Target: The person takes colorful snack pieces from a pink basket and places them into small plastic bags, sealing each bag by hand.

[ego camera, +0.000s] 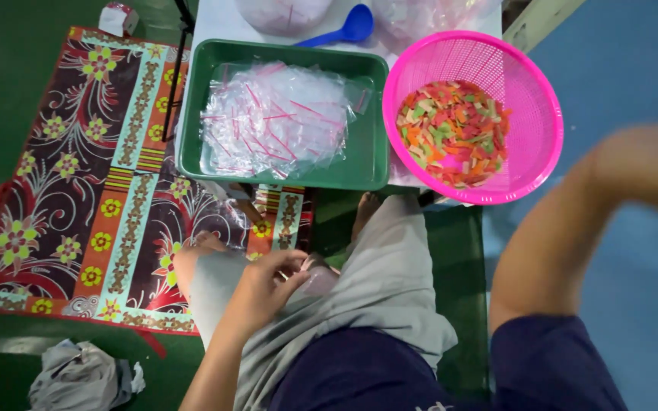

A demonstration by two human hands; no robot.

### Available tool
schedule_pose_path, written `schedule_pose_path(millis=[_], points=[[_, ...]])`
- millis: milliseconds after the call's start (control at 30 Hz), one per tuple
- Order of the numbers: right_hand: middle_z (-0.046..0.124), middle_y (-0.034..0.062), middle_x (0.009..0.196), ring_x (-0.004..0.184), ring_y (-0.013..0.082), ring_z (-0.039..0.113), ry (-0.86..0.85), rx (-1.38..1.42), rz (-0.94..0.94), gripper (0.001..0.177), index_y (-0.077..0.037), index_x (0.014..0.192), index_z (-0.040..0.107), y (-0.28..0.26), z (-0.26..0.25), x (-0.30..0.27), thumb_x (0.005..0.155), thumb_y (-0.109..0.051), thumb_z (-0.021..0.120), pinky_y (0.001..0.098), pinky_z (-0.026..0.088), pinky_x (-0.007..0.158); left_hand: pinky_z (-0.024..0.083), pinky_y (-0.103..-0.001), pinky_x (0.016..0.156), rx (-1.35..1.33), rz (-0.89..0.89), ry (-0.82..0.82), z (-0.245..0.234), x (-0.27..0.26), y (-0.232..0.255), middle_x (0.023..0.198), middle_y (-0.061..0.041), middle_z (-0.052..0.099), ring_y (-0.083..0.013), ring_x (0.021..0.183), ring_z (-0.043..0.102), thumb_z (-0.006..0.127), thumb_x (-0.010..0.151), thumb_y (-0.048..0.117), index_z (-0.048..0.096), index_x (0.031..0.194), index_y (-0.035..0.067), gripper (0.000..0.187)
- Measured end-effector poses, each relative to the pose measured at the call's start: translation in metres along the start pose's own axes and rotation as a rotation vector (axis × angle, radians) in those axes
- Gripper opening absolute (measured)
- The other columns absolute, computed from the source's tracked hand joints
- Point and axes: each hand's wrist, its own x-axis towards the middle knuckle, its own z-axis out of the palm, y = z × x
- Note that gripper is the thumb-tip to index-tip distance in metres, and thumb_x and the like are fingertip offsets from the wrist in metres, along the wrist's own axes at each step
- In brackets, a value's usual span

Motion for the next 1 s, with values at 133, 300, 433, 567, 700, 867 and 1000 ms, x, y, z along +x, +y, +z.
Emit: schedule_pose_path(millis=[133, 300, 433, 567, 700, 867, 1000], points=[[0.067, 0.0191, 0.113, 0.094, 0.0323, 0.072, -0.666, 0.674, -0.263, 0.025, 0.001, 0.122, 0.051, -0.126, 0.051, 0.002, 0.100, 0.010, 0.058, 0.0431, 0.063, 0.085, 0.056, -0.028, 0.066, 0.070, -0.161, -0.016, 0.015, -0.012, -0.019, 0.085, -0.004, 0.079, -0.0144, 0.070, 0.068, 0.077, 0.081, 0.013, 0.078, 0.111, 0.010, 0.030], [0.056, 0.0237, 0.141, 0.129, 0.0458, 0.057, -1.398, 0.806, -0.103, 0.051, -0.002, 0.143, 0.046, -0.271, -0.047, 0.072, 0.100, 0.017, 0.065, 0.0579, 0.049, 0.106, 0.056, -0.025, 0.070, 0.052, -0.144, 0.029, 0.016, -0.024, -0.026, 0.090, -0.004, 0.080, -0.0144, 0.074, 0.070, 0.077, 0.080, 0.013, 0.076, 0.112, 0.007, 0.033], [0.063, 0.0286, 0.128, 0.118, 0.0455, 0.063, -1.423, 1.008, -0.070, 0.035, 0.011, 0.126, 0.057, -0.280, -0.143, 0.070, 0.093, 0.017, 0.067, 0.0529, 0.054, 0.103, 0.055, -0.027, 0.067, 0.077, -0.132, 0.039, 0.010, -0.026, -0.031, 0.087, -0.006, 0.077, -0.0167, 0.070, 0.066, 0.074, 0.082, 0.015, 0.076, 0.114, 0.006, 0.033], [0.072, 0.0123, 0.113, 0.100, 0.0319, 0.070, -1.823, 1.213, -0.043, 0.024, -0.001, 0.103, 0.070, -0.276, -0.234, 0.055, 0.080, 0.002, 0.078, 0.0406, 0.056, 0.090, 0.054, -0.029, 0.064, 0.160, 0.033, 0.070, -0.005, -0.010, -0.012, 0.092, -0.006, 0.079, -0.0178, 0.067, 0.067, 0.074, 0.084, 0.014, 0.075, 0.106, 0.003, 0.025], [0.072, 0.0028, 0.110, 0.097, 0.0235, 0.069, -2.253, 1.233, 0.150, 0.018, -0.008, 0.099, 0.073, -0.258, -0.294, 0.032, 0.081, -0.006, 0.074, 0.0335, 0.053, 0.087, 0.047, -0.027, 0.063, 0.157, 0.365, 0.158, -0.022, 0.037, 0.013, 0.092, -0.009, 0.070, -0.0168, 0.069, 0.057, 0.074, 0.083, -0.001, 0.072, 0.102, -0.003, 0.019], [0.075, 0.0059, 0.105, 0.097, 0.0309, 0.070, -2.329, 1.218, 0.169, 0.016, -0.009, 0.100, 0.075, -0.249, -0.323, 0.032, 0.083, -0.010, 0.075, 0.0403, 0.057, 0.084, 0.055, -0.036, 0.075, 0.588, 0.533, 0.334, -0.038, 0.121, 0.019, 0.091, -0.004, 0.066, -0.0245, 0.085, 0.066, 0.080, 0.094, 0.021, 0.072, 0.104, 0.012, 0.015], [0.073, 0.0013, 0.112, 0.101, 0.0246, 0.068, -2.424, 1.144, 0.212, 0.019, -0.008, 0.102, 0.073, -0.248, -0.321, 0.042, 0.084, -0.012, 0.072, 0.0349, 0.053, 0.088, 0.054, -0.042, 0.081, 0.839, 0.342, 0.433, -0.046, 0.184, -0.008, 0.115, -0.013, 0.060, -0.0347, 0.102, 0.061, 0.087, 0.084, 0.037, 0.069, 0.114, 0.008, 0.046]])
